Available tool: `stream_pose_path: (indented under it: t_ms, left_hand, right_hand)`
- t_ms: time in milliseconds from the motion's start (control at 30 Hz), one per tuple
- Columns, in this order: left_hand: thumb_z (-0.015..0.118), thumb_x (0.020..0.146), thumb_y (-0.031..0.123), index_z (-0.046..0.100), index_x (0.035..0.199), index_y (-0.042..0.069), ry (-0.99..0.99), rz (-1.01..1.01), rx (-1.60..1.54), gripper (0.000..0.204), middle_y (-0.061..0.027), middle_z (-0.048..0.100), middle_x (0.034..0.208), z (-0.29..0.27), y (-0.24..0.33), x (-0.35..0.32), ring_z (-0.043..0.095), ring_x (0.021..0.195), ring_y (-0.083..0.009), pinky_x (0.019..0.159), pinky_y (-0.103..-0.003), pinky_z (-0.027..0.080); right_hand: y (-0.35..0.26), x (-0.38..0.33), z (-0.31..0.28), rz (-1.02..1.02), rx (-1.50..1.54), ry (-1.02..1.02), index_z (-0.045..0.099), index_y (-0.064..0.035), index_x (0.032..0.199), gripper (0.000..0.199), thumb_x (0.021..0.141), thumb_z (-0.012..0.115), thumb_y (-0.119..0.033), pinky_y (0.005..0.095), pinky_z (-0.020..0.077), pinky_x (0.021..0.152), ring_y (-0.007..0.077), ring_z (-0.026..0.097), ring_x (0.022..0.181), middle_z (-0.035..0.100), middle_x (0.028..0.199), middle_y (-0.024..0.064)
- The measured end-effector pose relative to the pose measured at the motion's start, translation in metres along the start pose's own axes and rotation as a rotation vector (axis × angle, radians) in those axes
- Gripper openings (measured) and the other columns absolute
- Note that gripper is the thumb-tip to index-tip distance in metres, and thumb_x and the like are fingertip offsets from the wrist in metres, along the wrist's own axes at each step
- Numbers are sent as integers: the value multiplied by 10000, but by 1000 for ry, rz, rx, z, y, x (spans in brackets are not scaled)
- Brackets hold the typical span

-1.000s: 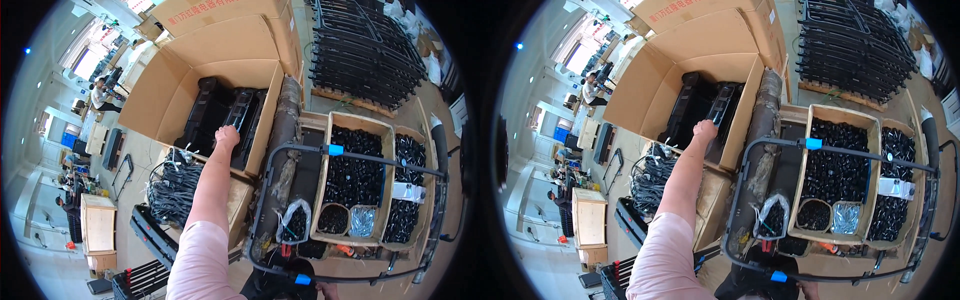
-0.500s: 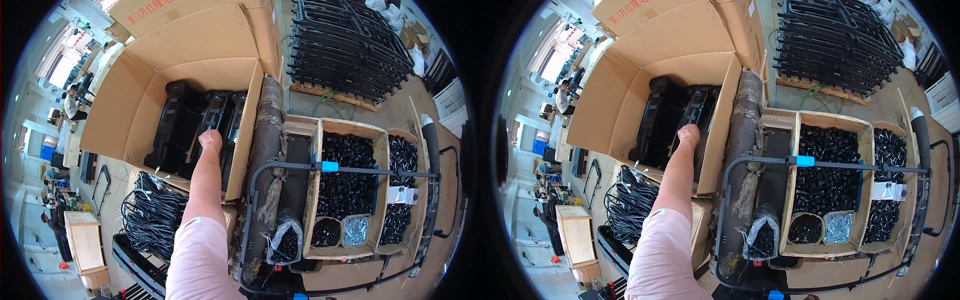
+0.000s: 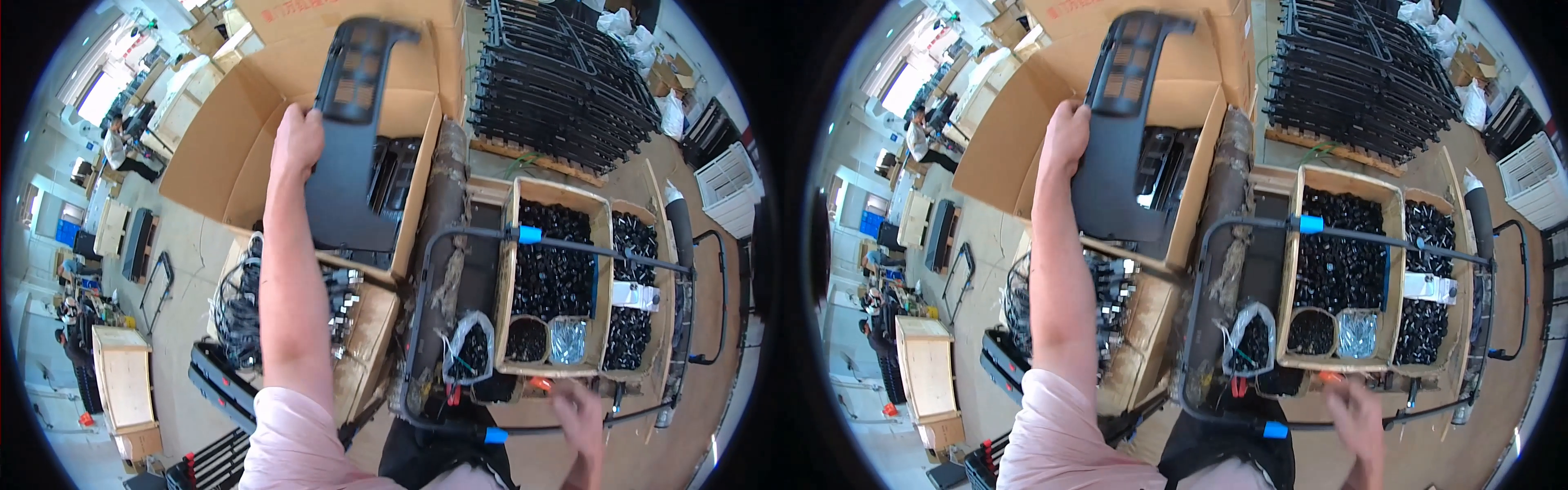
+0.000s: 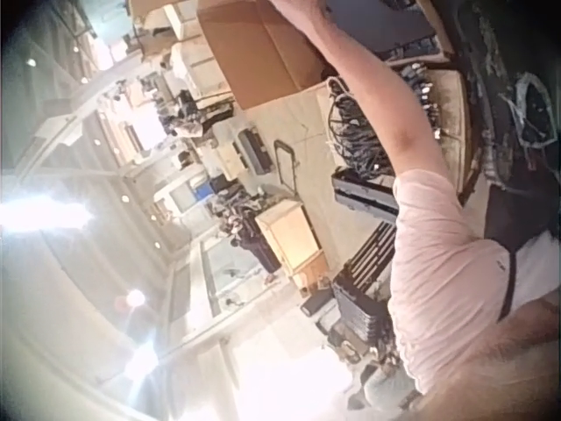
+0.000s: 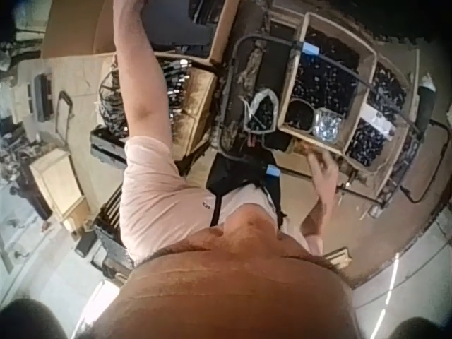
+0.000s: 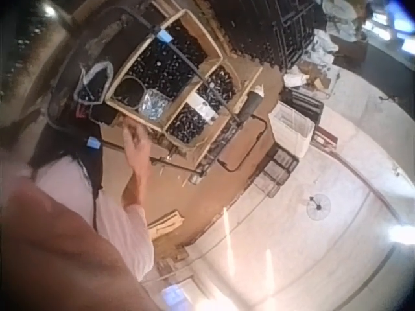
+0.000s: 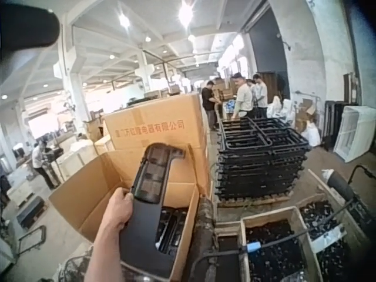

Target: The recorder is assembling an electric leaf blower by connecting wiring and using a power screwdriver to join the housing parts.

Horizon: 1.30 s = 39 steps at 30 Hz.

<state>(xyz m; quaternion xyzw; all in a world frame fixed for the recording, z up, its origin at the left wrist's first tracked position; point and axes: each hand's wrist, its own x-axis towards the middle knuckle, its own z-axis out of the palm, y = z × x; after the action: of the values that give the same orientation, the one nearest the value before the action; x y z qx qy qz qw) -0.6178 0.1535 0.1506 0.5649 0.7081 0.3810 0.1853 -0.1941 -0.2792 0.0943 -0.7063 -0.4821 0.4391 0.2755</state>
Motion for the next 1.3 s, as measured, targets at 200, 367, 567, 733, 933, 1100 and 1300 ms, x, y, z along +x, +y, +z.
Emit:
stream_pose_path:
  t_ms: [200,367,567,733,933,1100,1300]
  left_hand:
    - [535,1061,308,610,1240,-13,-197,-29,-527,375,-208,657,1166,42,-4,-193,613,1099,-294,1006,-412,472]
    - [553,1080,228,592,1339,-22,-271,-206,-508,362,-196,681,1217,93,-76,-350,637,1178,-271,1054,-380,478]
    - [576,1076,261,544,1436,-62,-104,-137,-150,485,-280,630,1370,66,-154,-436,621,1273,-398,1113,-453,468]
    - [566,1081,281,400,1561,-81,-188,-190,-120,624,-319,527,1517,56,-157,-525,518,1425,-430,1203,-448,393]
    - [483,1111,213,422,1566,-48,-125,-120,-125,529,-288,529,1531,56,-151,-538,515,1430,-421,1195,-446,398]
    - [446,1118,190,439,1566,-32,-130,-98,-131,500,-275,545,1524,59,-163,-537,526,1422,-412,1184,-439,405]
    - [429,1126,194,435,1573,-19,-124,-142,-144,495,-271,553,1517,60,-160,-534,545,1403,-406,1172,-434,417]
  right_hand:
    - [-46,85,82,-319,119,10,546,-3,1483,550,1063,615,-351,348,560,878,216,717,996,767,1100,161]
    - [27,66,165,-221,-16,-101,588,26,1205,428,966,721,-303,492,551,784,408,717,860,713,905,233]
    - [75,32,203,-131,-23,-296,577,56,1120,425,973,690,-326,518,536,831,438,709,912,707,920,261]
    - [89,44,209,-101,6,-289,590,78,1142,448,1002,666,-341,467,540,825,350,714,924,711,958,238]
    - [93,52,223,-101,-21,-303,550,92,1227,573,982,686,-408,488,538,954,437,704,1117,720,1111,313]
    - [113,55,238,-271,160,-172,522,85,1280,600,925,790,-317,446,580,862,345,753,957,755,995,244]
    - [111,60,239,-187,260,-290,469,64,1340,561,975,742,-261,414,577,883,335,761,1005,762,1038,248]
